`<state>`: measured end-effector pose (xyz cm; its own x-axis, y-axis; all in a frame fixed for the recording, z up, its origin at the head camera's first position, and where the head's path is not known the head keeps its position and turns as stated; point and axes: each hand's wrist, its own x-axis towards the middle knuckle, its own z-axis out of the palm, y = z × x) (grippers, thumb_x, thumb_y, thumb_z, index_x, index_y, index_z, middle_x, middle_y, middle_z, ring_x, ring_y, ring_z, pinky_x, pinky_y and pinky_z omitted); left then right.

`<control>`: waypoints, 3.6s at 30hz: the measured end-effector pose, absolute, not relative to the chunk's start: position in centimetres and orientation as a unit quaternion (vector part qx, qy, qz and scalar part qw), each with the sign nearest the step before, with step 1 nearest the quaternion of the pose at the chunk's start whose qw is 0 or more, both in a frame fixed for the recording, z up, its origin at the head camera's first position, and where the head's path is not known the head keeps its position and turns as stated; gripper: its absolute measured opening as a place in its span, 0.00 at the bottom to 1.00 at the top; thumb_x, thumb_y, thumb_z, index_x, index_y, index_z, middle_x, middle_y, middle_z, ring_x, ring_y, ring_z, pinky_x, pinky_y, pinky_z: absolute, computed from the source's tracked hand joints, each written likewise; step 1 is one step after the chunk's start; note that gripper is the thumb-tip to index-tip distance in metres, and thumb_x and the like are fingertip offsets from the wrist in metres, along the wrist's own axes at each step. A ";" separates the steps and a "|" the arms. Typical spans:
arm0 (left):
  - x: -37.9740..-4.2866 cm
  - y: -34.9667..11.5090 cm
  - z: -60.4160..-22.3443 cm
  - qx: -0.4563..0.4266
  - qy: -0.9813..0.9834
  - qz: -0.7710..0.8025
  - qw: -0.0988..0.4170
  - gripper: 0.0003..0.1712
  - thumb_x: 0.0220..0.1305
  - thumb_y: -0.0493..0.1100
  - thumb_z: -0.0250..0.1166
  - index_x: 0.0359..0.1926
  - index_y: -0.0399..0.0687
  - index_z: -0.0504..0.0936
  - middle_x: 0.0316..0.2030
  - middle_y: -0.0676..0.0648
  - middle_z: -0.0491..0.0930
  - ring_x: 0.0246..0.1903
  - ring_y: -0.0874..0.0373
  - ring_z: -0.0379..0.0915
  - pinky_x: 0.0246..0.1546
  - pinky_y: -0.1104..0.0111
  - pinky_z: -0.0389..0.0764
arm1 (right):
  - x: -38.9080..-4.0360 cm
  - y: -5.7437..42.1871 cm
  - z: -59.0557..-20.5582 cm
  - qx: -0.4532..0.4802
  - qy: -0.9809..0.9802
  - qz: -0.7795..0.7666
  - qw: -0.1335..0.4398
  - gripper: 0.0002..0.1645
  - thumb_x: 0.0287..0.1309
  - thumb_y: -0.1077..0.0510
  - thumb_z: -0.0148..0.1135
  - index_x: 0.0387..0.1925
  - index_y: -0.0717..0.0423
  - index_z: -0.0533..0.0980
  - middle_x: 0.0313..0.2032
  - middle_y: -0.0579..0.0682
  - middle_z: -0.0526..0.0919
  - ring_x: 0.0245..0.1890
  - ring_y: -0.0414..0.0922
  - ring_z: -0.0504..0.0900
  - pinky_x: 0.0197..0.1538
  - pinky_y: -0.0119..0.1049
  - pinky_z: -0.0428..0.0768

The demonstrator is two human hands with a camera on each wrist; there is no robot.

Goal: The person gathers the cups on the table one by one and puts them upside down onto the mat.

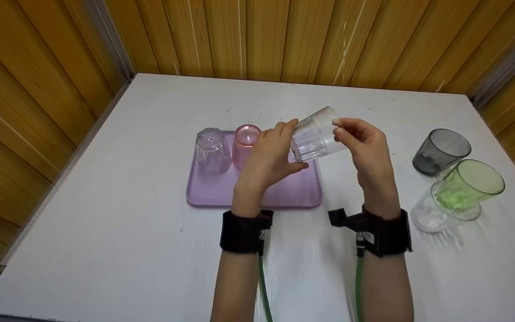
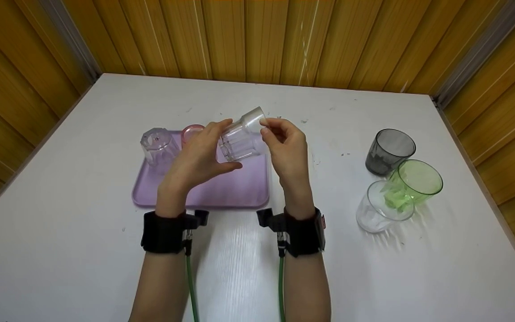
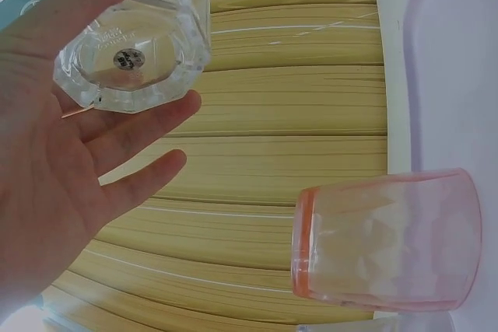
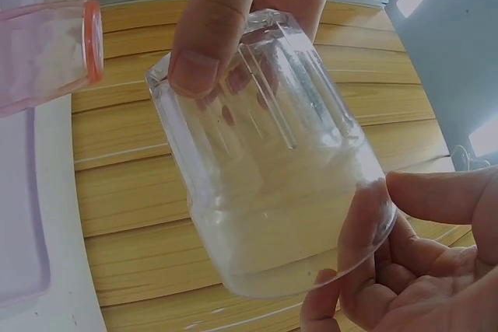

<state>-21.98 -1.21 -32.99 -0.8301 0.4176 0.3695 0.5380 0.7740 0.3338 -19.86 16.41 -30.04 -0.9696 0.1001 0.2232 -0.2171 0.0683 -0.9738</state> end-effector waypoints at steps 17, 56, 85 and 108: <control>-21.8 -1.6 -32.9 -0.249 -0.934 -0.208 0.152 0.49 0.40 0.54 0.74 0.62 0.44 0.62 0.51 0.45 0.72 0.48 0.51 0.71 0.56 0.60 0.67 | -19.9 16.5 -30.2 0.047 -0.740 0.663 0.102 0.17 0.58 0.67 0.54 0.47 0.75 0.71 0.34 0.44 0.77 0.34 0.40 0.73 0.42 0.26 0.74; -21.4 -1.5 -32.5 -0.254 -0.932 -0.194 0.169 0.50 0.40 0.54 0.74 0.63 0.45 0.62 0.52 0.45 0.72 0.52 0.53 0.69 0.59 0.60 0.63 | -20.4 17.2 -30.9 0.010 -0.774 0.625 0.100 0.17 0.60 0.60 0.54 0.45 0.71 0.72 0.34 0.44 0.76 0.33 0.38 0.74 0.43 0.28 0.73; -21.2 -1.6 -32.3 -0.259 -0.928 -0.200 0.180 0.49 0.39 0.53 0.74 0.62 0.46 0.63 0.50 0.46 0.73 0.51 0.54 0.69 0.59 0.61 0.63 | -20.5 17.3 -31.0 0.011 -0.778 0.621 0.095 0.17 0.61 0.60 0.52 0.45 0.71 0.72 0.33 0.43 0.75 0.34 0.39 0.74 0.43 0.27 0.73; -20.7 -2.0 -31.4 -0.261 -0.921 -0.202 0.207 0.48 0.40 0.53 0.74 0.62 0.45 0.64 0.51 0.46 0.73 0.51 0.53 0.70 0.60 0.60 0.62 | -20.9 17.1 -31.1 0.016 -0.772 0.628 0.093 0.17 0.61 0.61 0.52 0.45 0.72 0.72 0.33 0.45 0.75 0.34 0.39 0.73 0.42 0.26 0.74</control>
